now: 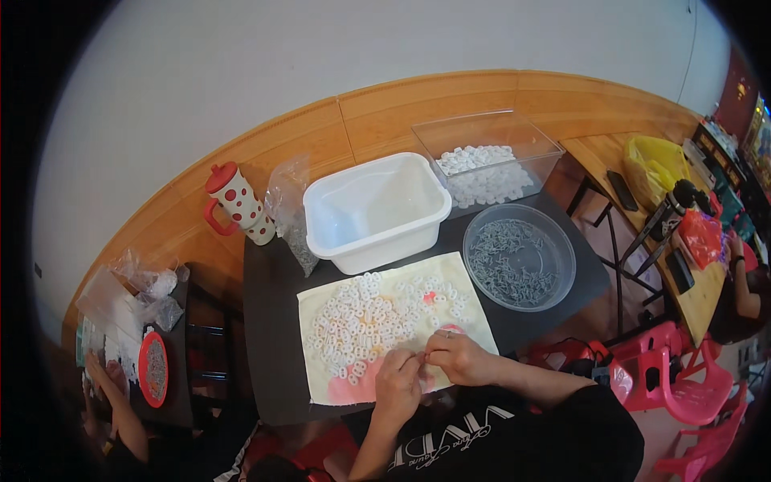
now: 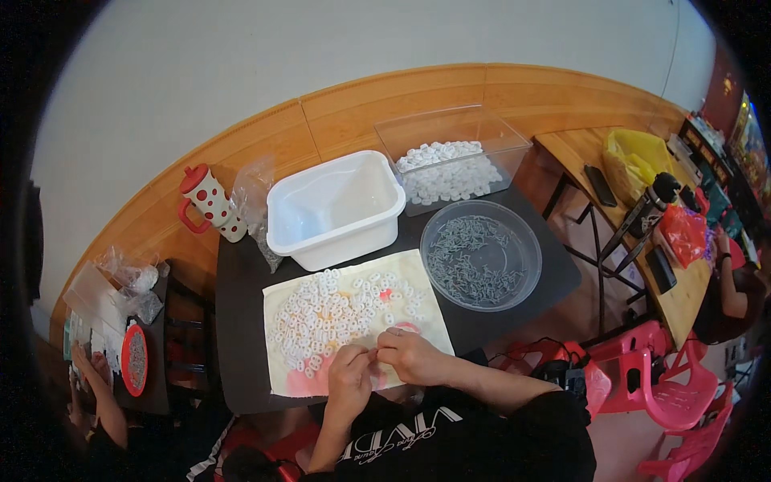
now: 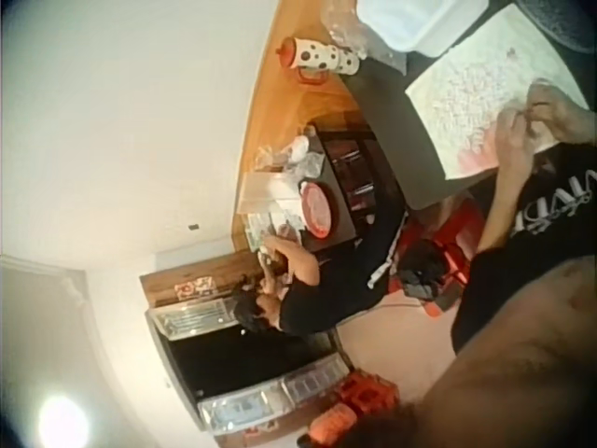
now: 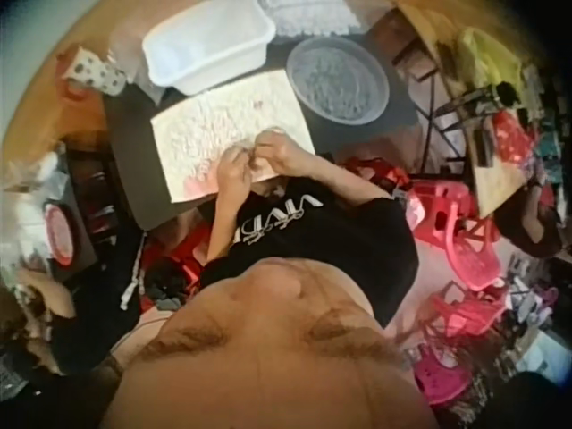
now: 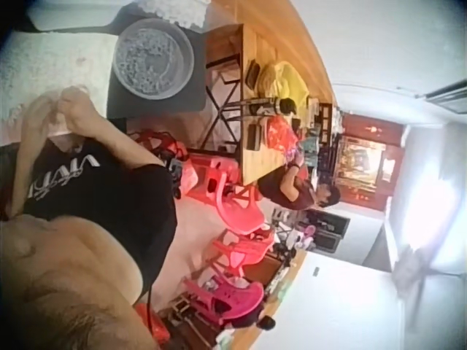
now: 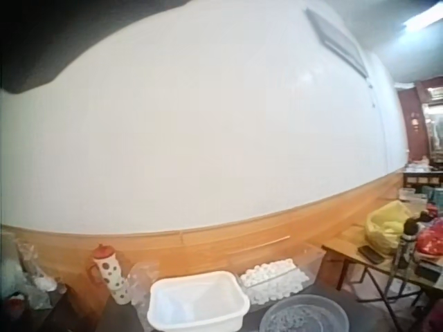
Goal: Assembling small grey rubber O-rings onto white plastic components.
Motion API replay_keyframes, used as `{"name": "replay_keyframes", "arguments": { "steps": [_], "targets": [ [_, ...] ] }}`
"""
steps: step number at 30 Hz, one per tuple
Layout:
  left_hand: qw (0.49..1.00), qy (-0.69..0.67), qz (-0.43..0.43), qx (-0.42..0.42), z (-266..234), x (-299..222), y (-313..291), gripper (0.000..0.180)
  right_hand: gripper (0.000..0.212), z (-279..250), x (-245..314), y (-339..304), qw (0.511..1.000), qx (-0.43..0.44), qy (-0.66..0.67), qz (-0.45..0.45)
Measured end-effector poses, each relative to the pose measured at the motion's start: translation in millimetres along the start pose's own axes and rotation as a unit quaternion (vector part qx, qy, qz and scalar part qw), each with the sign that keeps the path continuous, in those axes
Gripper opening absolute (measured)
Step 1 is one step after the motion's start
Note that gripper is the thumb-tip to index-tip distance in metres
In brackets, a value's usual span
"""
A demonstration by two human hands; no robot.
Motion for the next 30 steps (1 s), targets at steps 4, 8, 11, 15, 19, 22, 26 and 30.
{"name": "replay_keyframes", "arguments": {
  "steps": [4, 8, 11, 15, 19, 22, 26, 30],
  "targets": [
    [1.000, 0.015, -0.001, 0.003, 0.2, 0.5, 1.8, 0.024, 0.019, 1.1, -1.5, 1.7, 1.000, -0.002, 0.013, 0.007],
    [0.999, 0.039, 0.013, 0.010, -1.9, -3.2, 6.3, 0.021, 0.020, -0.5, -2.6, 1.2, 1.000, 0.004, 0.011, 0.008],
    [0.999, 0.043, 0.022, 0.015, -3.8, -5.1, 7.0, 0.021, 0.019, 2.1, -4.2, -0.2, 1.000, 0.006, 0.012, 0.004],
    [0.999, 0.043, 0.030, 0.012, -2.8, -2.4, 4.2, 0.021, 0.019, 1.7, 0.0, 1.2, 1.000, 0.015, 0.006, 0.011],
    [0.997, 0.056, 0.038, 0.025, -2.5, -5.5, 3.4, 0.021, 0.019, 1.7, 2.1, -1.6, 1.000, 0.024, -0.005, 0.009],
    [0.997, 0.059, 0.042, 0.018, -2.0, -6.8, 3.7, 0.019, 0.019, 0.2, 3.9, -0.9, 1.000, 0.009, -0.003, 0.001],
    [0.997, 0.059, 0.043, 0.016, -3.9, -4.9, 3.2, 0.018, 0.018, 2.5, 3.4, 0.0, 1.000, 0.016, -0.010, -0.006],
    [0.995, 0.073, 0.057, 0.025, -3.5, -5.6, 9.8, 0.016, 0.018, 1.2, 3.7, 0.3, 0.999, 0.023, -0.035, -0.012]
  ]
}}
Point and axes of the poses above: each hand's wrist, its own y-axis towards the middle knuckle, its own z-axis out of the palm, x = y × z, the point moved 2 cm from there along y, towards the middle knuckle, and after that the axes turned 8 degrees about x, right-handed, at the moved point
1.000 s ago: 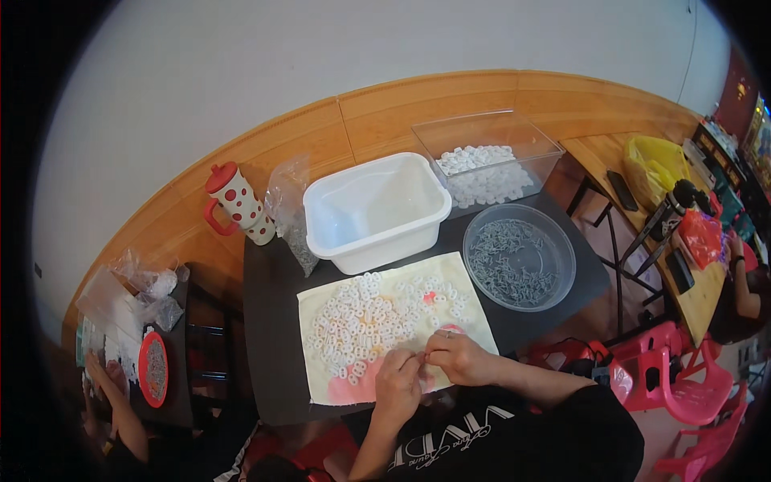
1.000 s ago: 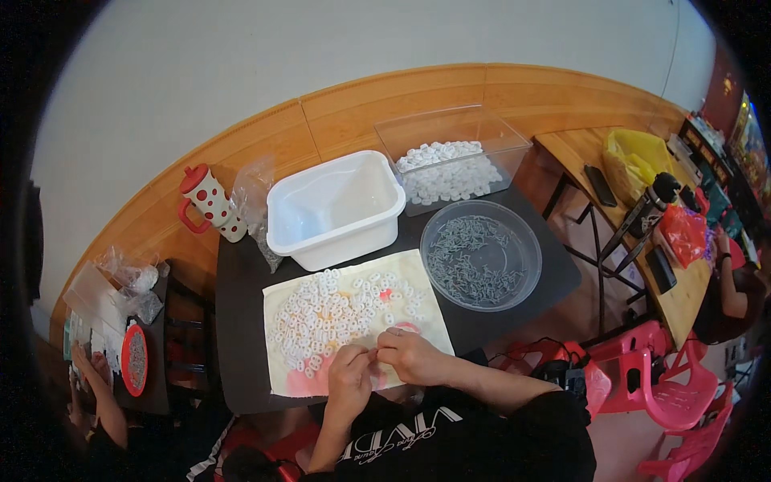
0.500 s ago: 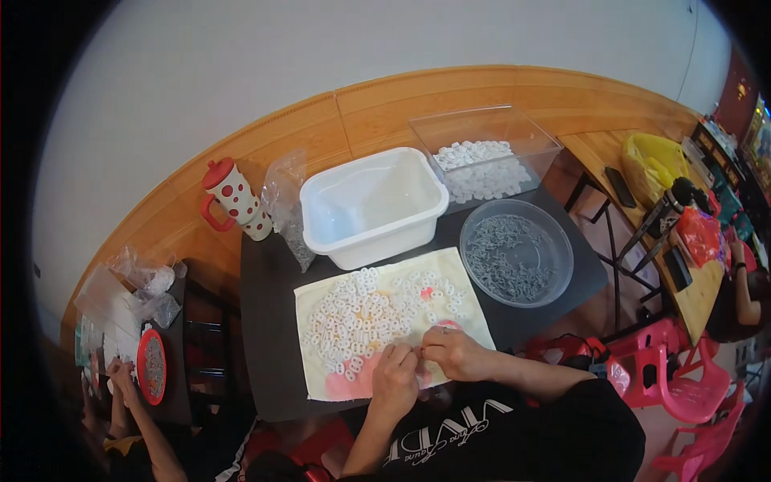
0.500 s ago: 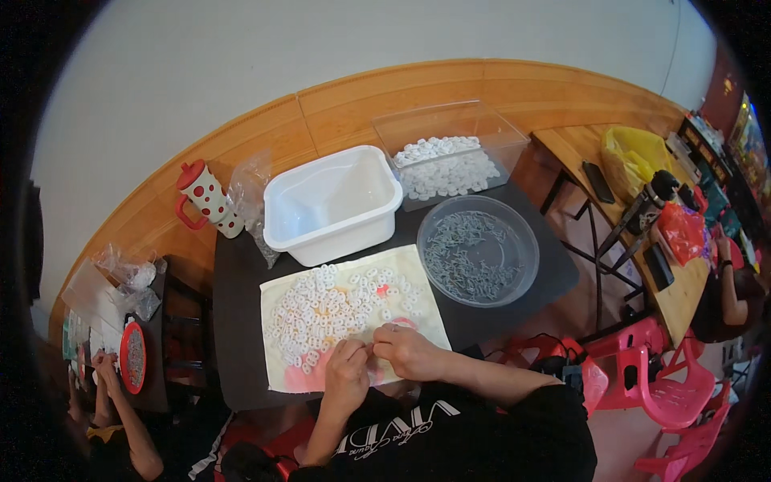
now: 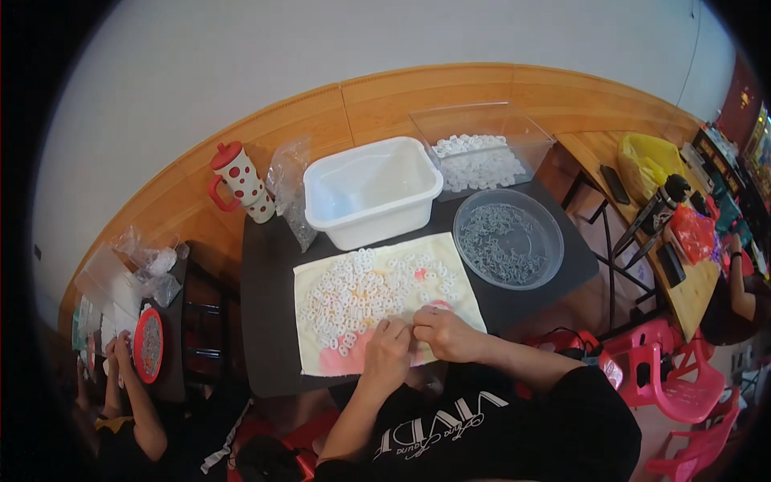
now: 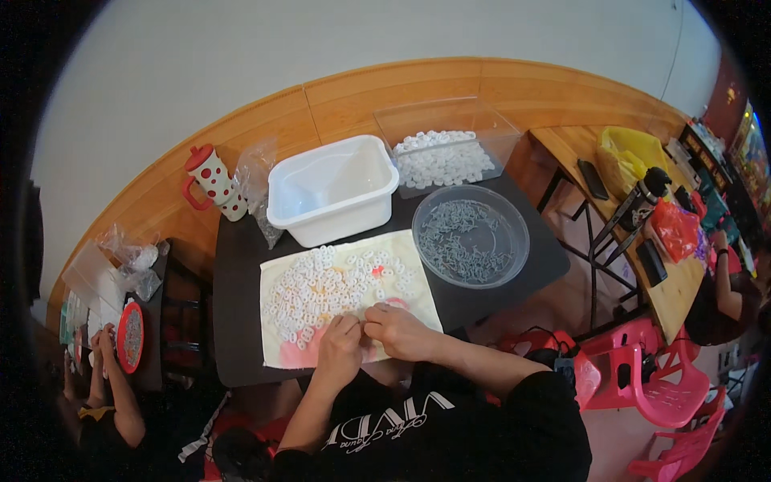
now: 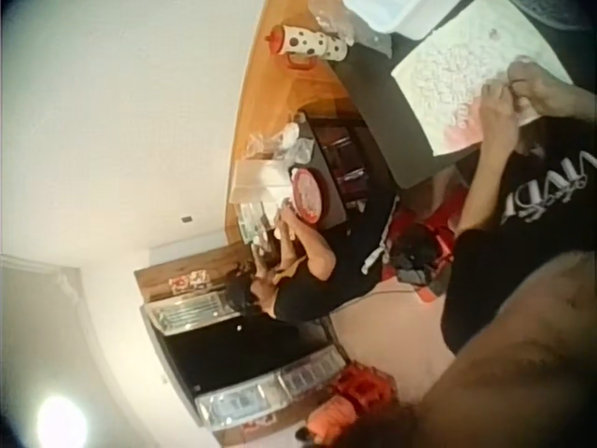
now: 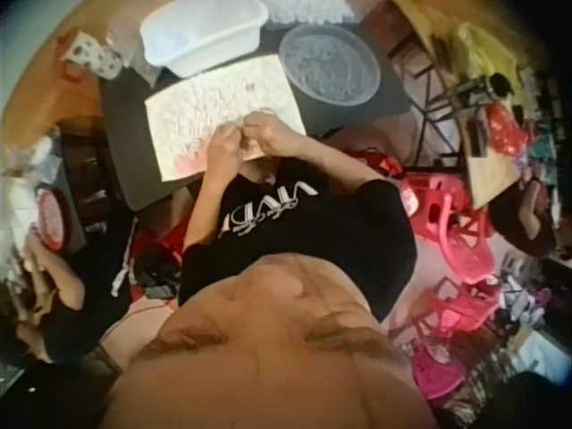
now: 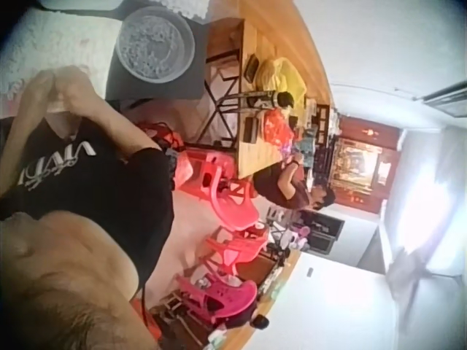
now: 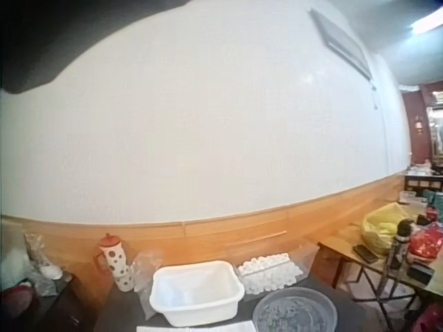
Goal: Assembling small grey rubber O-rings onto white plastic components.
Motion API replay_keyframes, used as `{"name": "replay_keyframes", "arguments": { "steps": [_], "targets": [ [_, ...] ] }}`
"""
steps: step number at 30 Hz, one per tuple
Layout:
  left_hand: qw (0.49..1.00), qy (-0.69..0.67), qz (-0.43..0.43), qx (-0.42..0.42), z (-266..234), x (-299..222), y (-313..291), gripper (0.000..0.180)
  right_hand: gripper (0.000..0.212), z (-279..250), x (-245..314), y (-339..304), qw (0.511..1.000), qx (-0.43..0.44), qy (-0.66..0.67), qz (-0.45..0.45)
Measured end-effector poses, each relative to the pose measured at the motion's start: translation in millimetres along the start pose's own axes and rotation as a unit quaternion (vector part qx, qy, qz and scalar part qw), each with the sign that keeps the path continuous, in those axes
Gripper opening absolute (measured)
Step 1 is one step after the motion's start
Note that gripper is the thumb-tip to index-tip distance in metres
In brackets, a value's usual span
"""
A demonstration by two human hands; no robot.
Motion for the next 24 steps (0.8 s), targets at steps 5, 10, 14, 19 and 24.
{"name": "replay_keyframes", "arguments": {
  "steps": [5, 10, 14, 19, 24],
  "targets": [
    [1.000, 0.002, -0.009, -0.005, 2.5, 1.6, -9.9, 0.025, 0.014, 3.2, 1.5, -0.3, 1.000, -0.011, 0.013, 0.005],
    [0.980, -0.174, -0.074, -0.061, 0.1, 7.4, -21.4, 0.033, 0.012, -17.5, 17.4, -1.8, 0.994, -0.085, 0.057, 0.023],
    [0.983, -0.130, -0.021, -0.127, 0.5, 7.3, -20.3, 0.028, 0.014, -105.6, -21.7, 26.1, 0.961, -0.239, -0.139, -0.034],
    [0.973, -0.130, 0.004, -0.191, -5.6, -1.5, -16.8, 0.025, 0.004, -235.8, -105.8, 82.6, 0.896, -0.364, -0.223, 0.118],
    [0.955, 0.028, 0.056, -0.291, -22.0, -17.8, -58.2, 0.028, 0.008, -142.6, -25.7, 43.1, 0.944, -0.285, -0.159, 0.056]
  ]
}}
Point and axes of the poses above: each hand's wrist, its own y-axis towards the middle knuckle, its own z-axis out of the palm, x = y × z, the point moved 2 cm from there along y, towards the middle knuckle, and after that the axes turned 8 degrees about x, right-handed, at the moved point
